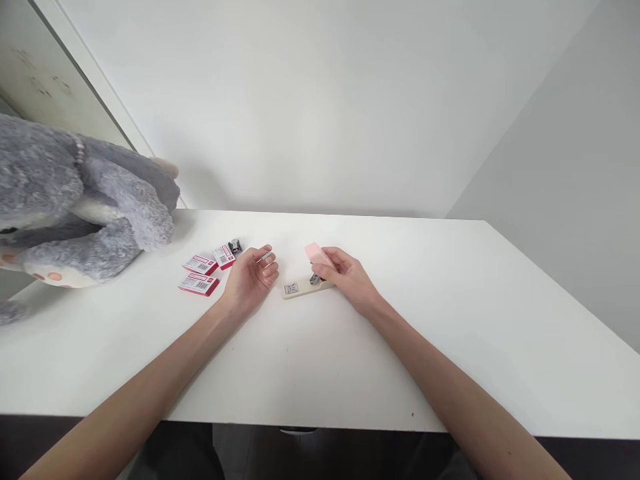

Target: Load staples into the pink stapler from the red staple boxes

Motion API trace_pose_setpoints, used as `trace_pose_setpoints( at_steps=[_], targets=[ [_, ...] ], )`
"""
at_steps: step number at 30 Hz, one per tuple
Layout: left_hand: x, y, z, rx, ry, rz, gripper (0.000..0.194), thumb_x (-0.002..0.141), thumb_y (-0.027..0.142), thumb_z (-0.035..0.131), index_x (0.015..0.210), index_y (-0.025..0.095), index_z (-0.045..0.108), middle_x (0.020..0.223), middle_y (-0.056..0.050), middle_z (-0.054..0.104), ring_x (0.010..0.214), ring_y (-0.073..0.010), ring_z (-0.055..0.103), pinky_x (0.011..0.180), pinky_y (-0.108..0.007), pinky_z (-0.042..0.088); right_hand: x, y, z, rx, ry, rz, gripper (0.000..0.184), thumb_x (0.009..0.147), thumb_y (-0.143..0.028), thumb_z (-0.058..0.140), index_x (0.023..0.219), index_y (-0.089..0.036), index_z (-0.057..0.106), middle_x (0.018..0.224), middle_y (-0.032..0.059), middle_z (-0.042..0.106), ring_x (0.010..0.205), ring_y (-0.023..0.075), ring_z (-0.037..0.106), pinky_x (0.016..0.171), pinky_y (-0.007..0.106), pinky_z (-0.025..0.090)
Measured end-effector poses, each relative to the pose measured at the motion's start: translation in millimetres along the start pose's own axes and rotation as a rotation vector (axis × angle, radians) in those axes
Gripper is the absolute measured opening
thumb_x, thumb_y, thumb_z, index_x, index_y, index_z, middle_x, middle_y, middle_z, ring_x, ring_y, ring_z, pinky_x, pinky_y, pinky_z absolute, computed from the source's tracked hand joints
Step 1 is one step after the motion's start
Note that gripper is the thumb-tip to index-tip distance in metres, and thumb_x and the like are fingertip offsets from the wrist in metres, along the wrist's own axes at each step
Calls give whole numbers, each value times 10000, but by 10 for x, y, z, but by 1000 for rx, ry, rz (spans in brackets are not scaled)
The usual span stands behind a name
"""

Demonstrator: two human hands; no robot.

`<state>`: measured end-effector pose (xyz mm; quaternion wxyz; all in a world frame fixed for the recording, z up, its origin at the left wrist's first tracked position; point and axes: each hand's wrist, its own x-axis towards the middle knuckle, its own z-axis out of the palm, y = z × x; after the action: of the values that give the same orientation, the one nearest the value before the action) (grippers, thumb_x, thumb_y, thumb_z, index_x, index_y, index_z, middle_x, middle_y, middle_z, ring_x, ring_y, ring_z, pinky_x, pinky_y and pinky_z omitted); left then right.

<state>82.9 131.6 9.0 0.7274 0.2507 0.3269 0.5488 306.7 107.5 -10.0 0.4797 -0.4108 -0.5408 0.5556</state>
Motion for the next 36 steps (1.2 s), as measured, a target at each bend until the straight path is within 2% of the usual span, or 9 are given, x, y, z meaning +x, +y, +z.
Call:
trace_pose_setpoints(
  at_steps=[15,21,24,27,30,34,36],
  targets=[
    [-17,11,31,9,-1,5,255,680,168,717,862,184,539,649,68,482,477,-54,373,442,-189,331,-1,-2,0,-59,11,-27,451,792,-518,816,1173,-296,720,1150,42,694,1044,237,643,920,404,505],
    [-3,12,16,10,3,4,251,681,172,716,862,187,542,653,66,484,481,-53,367,446,-188,332,-17,-9,23,-65,20,-64,495,790,-497,828,1227,-318,681,1229,48,687,1105,258,649,939,435,531],
    [-3,10,7,34,-15,6,236,692,189,715,858,189,546,661,65,480,488,-53,368,451,-191,331,-33,-19,41,-92,81,-131,438,869,-547,734,1238,-321,664,1237,57,671,1097,256,655,927,436,547],
    [-16,-7,11,118,-64,18,220,707,212,712,867,188,562,685,59,491,498,-54,377,460,-198,335,-35,-11,35,-126,203,-238,369,971,-575,573,1199,-301,667,1211,63,666,1161,251,632,1004,442,515],
    [-35,-29,22,227,-88,59,210,721,230,703,885,187,579,706,51,506,507,-57,391,471,-206,336,-28,9,15,-183,250,-272,324,993,-533,550,1177,-291,662,1186,57,677,1199,244,610,1070,447,469],
    [-43,-23,15,306,13,198,197,735,248,694,885,188,582,720,46,510,524,-61,415,472,-210,320,-28,42,21,-263,222,-273,281,981,-486,582,1172,-290,647,1193,52,679,1167,239,611,1059,450,470],
    [-42,-6,6,302,47,227,198,741,262,692,881,194,570,731,48,512,519,-57,404,461,-211,293,-30,58,37,-300,226,-303,258,980,-458,584,1163,-285,640,1205,55,673,1149,234,614,1059,452,469]
  ],
)
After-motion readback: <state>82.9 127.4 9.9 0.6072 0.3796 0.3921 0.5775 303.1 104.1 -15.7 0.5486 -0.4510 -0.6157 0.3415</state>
